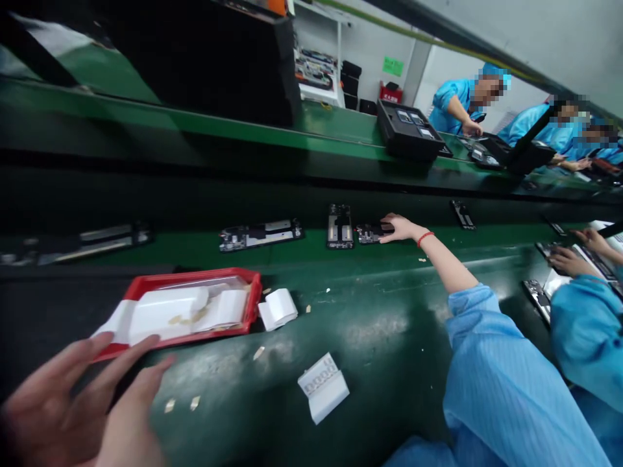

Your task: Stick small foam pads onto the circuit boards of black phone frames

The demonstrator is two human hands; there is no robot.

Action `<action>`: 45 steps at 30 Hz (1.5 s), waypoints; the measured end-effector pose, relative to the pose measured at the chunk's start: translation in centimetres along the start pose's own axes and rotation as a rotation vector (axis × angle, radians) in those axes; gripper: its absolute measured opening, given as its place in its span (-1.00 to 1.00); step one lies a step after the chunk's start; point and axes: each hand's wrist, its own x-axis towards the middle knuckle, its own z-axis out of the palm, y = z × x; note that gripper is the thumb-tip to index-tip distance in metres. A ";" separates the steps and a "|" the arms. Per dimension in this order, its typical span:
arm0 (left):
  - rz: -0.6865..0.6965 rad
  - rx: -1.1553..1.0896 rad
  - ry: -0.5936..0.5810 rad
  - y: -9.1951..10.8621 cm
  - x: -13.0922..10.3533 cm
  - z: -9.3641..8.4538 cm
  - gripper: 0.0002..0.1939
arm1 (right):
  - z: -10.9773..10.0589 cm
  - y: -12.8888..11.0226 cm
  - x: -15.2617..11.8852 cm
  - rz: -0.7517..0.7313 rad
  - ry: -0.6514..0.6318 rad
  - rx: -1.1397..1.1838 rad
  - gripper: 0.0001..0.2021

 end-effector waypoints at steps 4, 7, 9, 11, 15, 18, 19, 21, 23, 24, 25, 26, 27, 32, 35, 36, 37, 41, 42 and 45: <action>-0.120 0.015 0.143 1.3 -0.3 -0.1 -0.56 | -0.6 -0.3 -0.5 -0.047 0.015 -0.062 -0.65; -0.077 0.049 0.182 0.9 -0.5 -0.8 -0.62 | -1.8 -1.6 -2.4 -0.054 0.140 -0.075 -0.66; -0.092 0.055 0.053 0.6 -0.8 -0.5 -0.72 | -2.2 -3.6 -4.6 -0.062 0.269 -0.057 -0.60; -0.129 -0.005 -0.146 0.7 -1.4 0.6 -0.72 | -1.4 -6.9 -7.1 -0.096 0.382 -0.005 -0.44; -0.212 -0.219 -0.373 0.8 -2.7 3.3 -0.30 | 2.3 -16.5 -12.3 -0.278 0.431 0.162 -0.26; -0.228 -0.138 -0.272 0.6 -3.1 3.3 -0.53 | 4.2 -23.0 -14.9 -0.408 0.412 0.373 -0.20; -0.191 -0.074 -0.235 0.6 -3.1 2.9 -0.57 | 4.4 -24.5 -15.2 -0.439 0.415 0.471 -0.23; -0.057 0.042 -0.210 0.8 -3.1 1.8 -0.64 | 4.3 -26.7 -15.2 -0.485 0.422 0.655 -0.45; 0.073 0.092 -0.220 1.3 -3.0 1.0 -0.69 | 4.0 -28.2 -14.6 -0.517 0.407 0.774 -0.79; 0.102 0.086 -0.210 1.5 -3.0 0.8 -0.68 | 3.9 -28.7 -14.3 -0.528 0.393 0.815 -0.91; 0.111 0.066 -0.183 1.7 -3.1 0.7 -0.63 | 3.8 -29.2 -14.0 -0.541 0.385 0.850 -0.98; 0.112 0.043 -0.134 1.9 -3.1 0.7 -0.58 | 3.9 -29.6 -13.8 -0.551 0.392 0.879 -0.95; 0.119 0.031 -0.069 2.1 -3.2 0.7 -0.56 | 3.9 -30.0 -13.7 -0.554 0.419 0.897 -0.94; 0.233 0.178 0.035 2.4 -3.5 0.1 -0.88 | 4.6 -31.4 -14.1 -0.604 0.620 0.817 -0.94; 0.242 0.171 0.014 2.4 -3.3 -0.6 -0.89 | 4.9 -31.8 -14.2 -0.689 0.638 0.795 -0.93; 0.242 0.157 0.019 2.5 -3.3 -0.7 -0.89 | 4.9 -31.8 -14.2 -0.726 0.633 0.795 -0.91; 0.242 0.147 0.026 2.5 -3.2 -0.8 -0.89 | 4.9 -31.8 -14.1 -0.757 0.619 0.797 -0.90; 0.263 0.166 0.039 2.5 -3.2 -0.9 -0.89 | 4.6 -31.6 -13.6 -0.681 0.508 0.881 -0.92; 0.275 0.179 0.037 2.4 -3.2 -0.9 -0.88 | 4.4 -31.6 -13.5 -0.643 0.471 0.914 -0.94; 0.304 0.209 0.021 2.2 -3.3 -1.1 -0.86 | 4.0 -31.6 -13.1 -0.620 0.365 0.947 -0.96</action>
